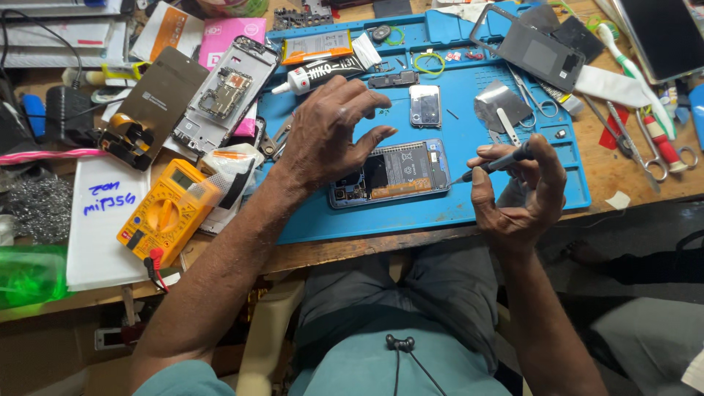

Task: The person uses a precision screwdriver to remove and reinsert screws on a disassembled smartphone placed on a blue mat. They repeatedly adjust the phone's position and handle small internal components while working at a cluttered electronics repair bench.

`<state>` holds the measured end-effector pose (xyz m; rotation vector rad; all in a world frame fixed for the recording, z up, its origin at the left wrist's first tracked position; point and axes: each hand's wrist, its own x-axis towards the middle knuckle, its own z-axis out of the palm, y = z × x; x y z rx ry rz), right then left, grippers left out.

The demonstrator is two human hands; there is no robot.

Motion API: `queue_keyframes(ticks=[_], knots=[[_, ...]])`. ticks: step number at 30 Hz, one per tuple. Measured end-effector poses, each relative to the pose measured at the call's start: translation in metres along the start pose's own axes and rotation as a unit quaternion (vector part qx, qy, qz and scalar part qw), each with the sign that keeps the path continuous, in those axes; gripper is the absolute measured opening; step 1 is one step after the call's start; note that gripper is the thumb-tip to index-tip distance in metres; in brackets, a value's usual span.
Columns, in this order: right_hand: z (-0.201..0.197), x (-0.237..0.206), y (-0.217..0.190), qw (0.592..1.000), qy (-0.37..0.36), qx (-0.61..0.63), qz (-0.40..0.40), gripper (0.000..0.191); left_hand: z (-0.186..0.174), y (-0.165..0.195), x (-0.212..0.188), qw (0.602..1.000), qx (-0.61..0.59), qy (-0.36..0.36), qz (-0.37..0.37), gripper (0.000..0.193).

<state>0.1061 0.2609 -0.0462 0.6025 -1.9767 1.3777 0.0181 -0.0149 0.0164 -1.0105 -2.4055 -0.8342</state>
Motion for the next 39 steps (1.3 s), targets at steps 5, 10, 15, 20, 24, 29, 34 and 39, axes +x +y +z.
queue_keyframes(ticks=[5,10,15,20,24,29,34,39], knots=[[0.000,0.000,0.001,1.000,-0.001,-0.008,-0.004,0.080,0.004,0.003,0.000,1.000,-0.003,-0.012,0.008,0.032],[0.002,0.004,0.002,1.000,-0.005,-0.019,-0.017,0.075,0.007,0.003,0.000,1.000,-0.004,-0.002,0.027,0.033],[-0.005,0.017,-0.016,0.997,-0.061,-0.042,0.007,0.066,0.008,0.005,0.005,0.997,-0.068,-0.017,0.016,0.027],[-0.021,0.043,-0.032,0.990,-0.132,-0.040,0.034,0.057,0.027,0.019,0.021,0.937,-0.326,-0.122,0.033,0.058],[-0.027,0.050,-0.037,0.991,-0.115,-0.064,0.021,0.042,0.047,0.025,0.033,0.860,-0.461,-0.216,0.039,0.079],[-0.030,0.046,-0.039,0.979,-0.113,-0.162,-0.045,0.038,0.060,0.029,0.031,0.839,-0.507,-0.195,-0.019,0.069],[-0.023,0.048,-0.038,0.991,-0.059,-0.107,-0.054,0.035,0.061,0.039,0.031,0.838,-0.519,-0.167,-0.010,0.065],[-0.024,0.051,-0.050,0.993,-0.103,-0.045,0.045,0.029,0.061,0.041,0.030,0.864,-0.397,-0.248,-0.186,0.074]])
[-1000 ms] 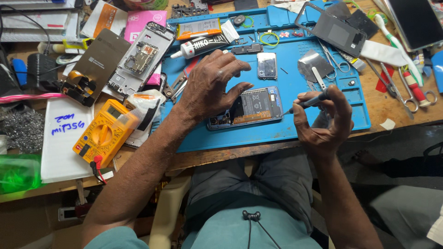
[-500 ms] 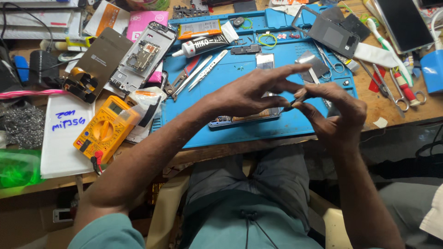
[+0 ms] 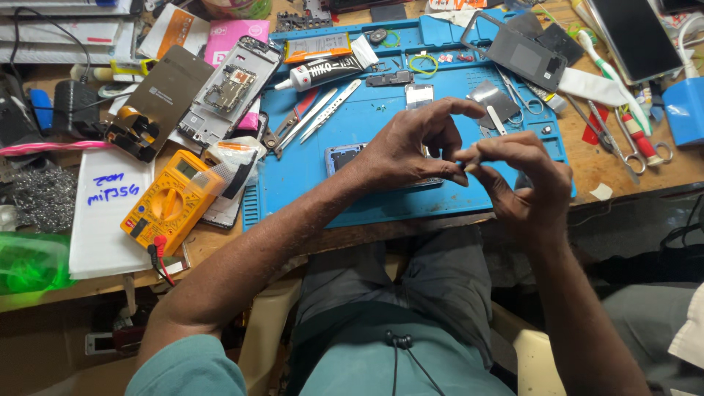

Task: The person uses a precision screwdriver to remove and reinsert screws on a disassembled smartphone placed on a blue mat. They repeatedly adjust the phone's position and handle small internal components while working at a cluttered electronics repair bench.

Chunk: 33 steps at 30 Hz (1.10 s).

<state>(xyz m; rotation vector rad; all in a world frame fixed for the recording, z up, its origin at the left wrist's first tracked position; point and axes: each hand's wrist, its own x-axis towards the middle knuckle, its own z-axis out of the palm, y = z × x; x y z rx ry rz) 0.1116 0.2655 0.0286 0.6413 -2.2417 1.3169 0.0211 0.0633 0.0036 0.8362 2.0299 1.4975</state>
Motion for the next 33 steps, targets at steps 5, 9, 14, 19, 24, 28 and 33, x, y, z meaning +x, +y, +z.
queue_keyframes(ticks=[5,9,14,19,24,28,33], knots=[[0.001,0.006,-0.002,0.989,0.024,-0.120,-0.079,0.044,0.004,-0.007,0.002,0.970,-0.018,-0.010,0.242,0.069],[0.003,0.003,-0.001,0.995,0.035,-0.084,-0.039,0.036,0.008,-0.003,0.004,0.991,-0.064,0.019,0.113,0.073],[0.000,0.002,-0.001,0.999,0.022,-0.038,0.010,0.037,-0.003,0.005,-0.001,0.988,-0.031,-0.023,0.150,0.071],[0.002,0.005,-0.002,0.997,0.012,-0.072,-0.037,0.039,-0.003,0.010,0.000,0.989,-0.054,-0.024,0.135,0.071],[0.006,0.004,-0.003,0.996,0.010,-0.089,-0.027,0.046,-0.004,0.009,-0.005,0.972,-0.118,-0.063,0.193,0.066],[0.010,0.004,-0.002,0.997,0.014,-0.068,-0.032,0.042,0.000,0.005,-0.002,0.994,-0.035,-0.010,0.099,0.069],[0.010,0.003,-0.002,0.996,0.019,-0.085,-0.014,0.050,0.001,-0.003,0.003,0.950,-0.081,-0.008,0.302,0.075]])
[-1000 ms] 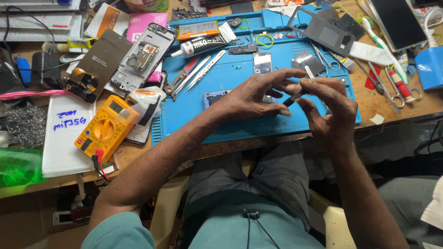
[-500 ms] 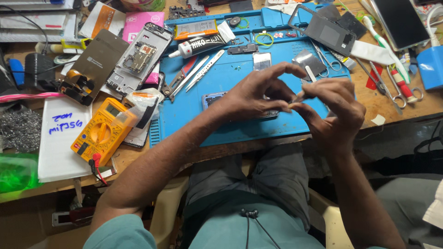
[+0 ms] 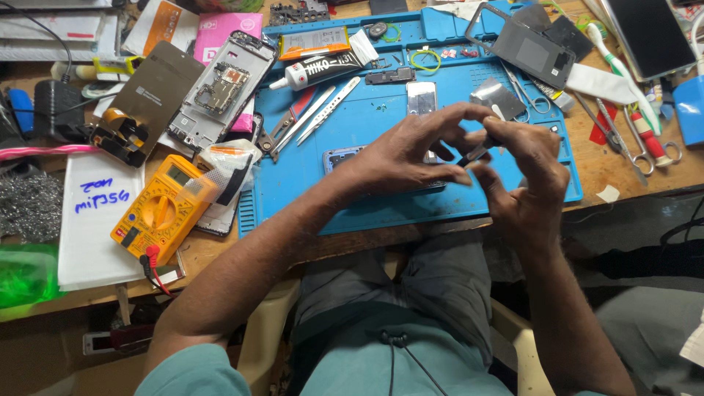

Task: The person uses a precision screwdriver to remove and reinsert screws on a disassembled smartphone placed on a blue mat. They repeatedly adjust the phone's position and handle small internal components while working at a cluttered electronics repair bench.

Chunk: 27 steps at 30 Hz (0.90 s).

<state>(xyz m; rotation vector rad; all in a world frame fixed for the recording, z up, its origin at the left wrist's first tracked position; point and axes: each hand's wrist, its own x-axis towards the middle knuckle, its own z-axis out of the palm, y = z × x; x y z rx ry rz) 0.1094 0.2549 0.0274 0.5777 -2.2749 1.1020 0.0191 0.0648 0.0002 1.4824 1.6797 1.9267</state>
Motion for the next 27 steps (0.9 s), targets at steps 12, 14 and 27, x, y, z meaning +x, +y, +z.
queue_keyframes(ticks=[12,14,27], knots=[[-0.001,-0.007,0.006,1.000,0.018,0.005,-0.019,0.046,-0.002,0.005,-0.002,0.992,0.029,-0.029,-0.122,0.064],[-0.001,-0.011,0.007,1.000,0.010,0.027,-0.007,0.041,0.000,0.000,-0.001,0.974,0.050,-0.010,-0.222,0.070],[0.005,-0.018,0.009,0.990,0.002,0.143,0.022,0.052,0.009,-0.005,0.004,0.986,0.094,0.020,-0.134,0.073]])
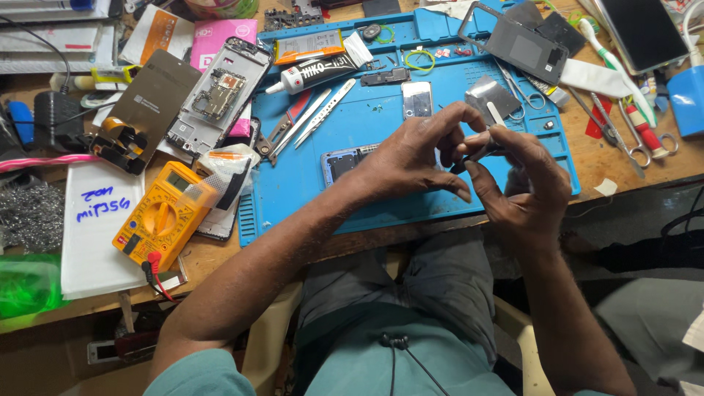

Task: The person uses a precision screwdriver to remove and reinsert screws on a disassembled smartphone placed on a blue mat. They repeatedly adjust the phone's position and handle small internal components while working at a cluttered electronics repair bench.

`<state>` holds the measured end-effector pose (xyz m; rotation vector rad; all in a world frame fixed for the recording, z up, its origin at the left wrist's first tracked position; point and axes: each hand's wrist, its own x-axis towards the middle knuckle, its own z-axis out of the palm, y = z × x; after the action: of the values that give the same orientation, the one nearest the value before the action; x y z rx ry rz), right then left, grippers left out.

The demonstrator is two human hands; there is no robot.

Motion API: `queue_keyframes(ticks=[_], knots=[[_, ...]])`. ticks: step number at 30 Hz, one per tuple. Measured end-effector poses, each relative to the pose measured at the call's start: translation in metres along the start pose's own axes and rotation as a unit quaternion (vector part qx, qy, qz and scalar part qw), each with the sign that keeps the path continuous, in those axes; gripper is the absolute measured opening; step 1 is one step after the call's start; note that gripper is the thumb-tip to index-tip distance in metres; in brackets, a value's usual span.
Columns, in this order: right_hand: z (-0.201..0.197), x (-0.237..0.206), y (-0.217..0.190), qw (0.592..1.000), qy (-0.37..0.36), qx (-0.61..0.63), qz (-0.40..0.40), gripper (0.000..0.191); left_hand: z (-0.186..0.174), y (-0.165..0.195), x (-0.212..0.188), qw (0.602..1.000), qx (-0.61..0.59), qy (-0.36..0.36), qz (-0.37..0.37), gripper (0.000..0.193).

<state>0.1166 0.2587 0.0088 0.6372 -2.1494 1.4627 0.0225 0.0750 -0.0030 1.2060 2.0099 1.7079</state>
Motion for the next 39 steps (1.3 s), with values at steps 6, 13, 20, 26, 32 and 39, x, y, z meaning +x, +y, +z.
queue_keyframes(ticks=[6,13,20,26,32,39], knots=[[-0.001,0.000,-0.005,0.999,-0.024,-0.013,0.019,0.059,-0.034,0.008,-0.011,0.986,0.169,-0.013,0.002,0.025],[0.001,-0.004,-0.006,0.998,-0.042,-0.013,0.038,0.070,-0.027,0.024,-0.018,0.959,0.278,-0.049,-0.022,0.008],[-0.004,-0.009,0.001,0.999,-0.011,0.019,0.043,0.071,-0.022,0.020,-0.016,0.952,0.295,-0.080,-0.018,0.011],[-0.003,-0.012,0.004,0.999,0.001,0.016,0.045,0.073,-0.013,0.017,-0.017,0.949,0.305,-0.073,-0.013,0.010],[-0.002,-0.015,0.007,0.999,-0.018,0.005,0.029,0.075,-0.009,0.013,-0.017,0.945,0.321,-0.070,-0.009,0.007],[0.000,-0.015,0.010,1.000,-0.013,0.001,0.023,0.074,-0.007,0.009,-0.017,0.945,0.320,-0.064,-0.014,0.009]])
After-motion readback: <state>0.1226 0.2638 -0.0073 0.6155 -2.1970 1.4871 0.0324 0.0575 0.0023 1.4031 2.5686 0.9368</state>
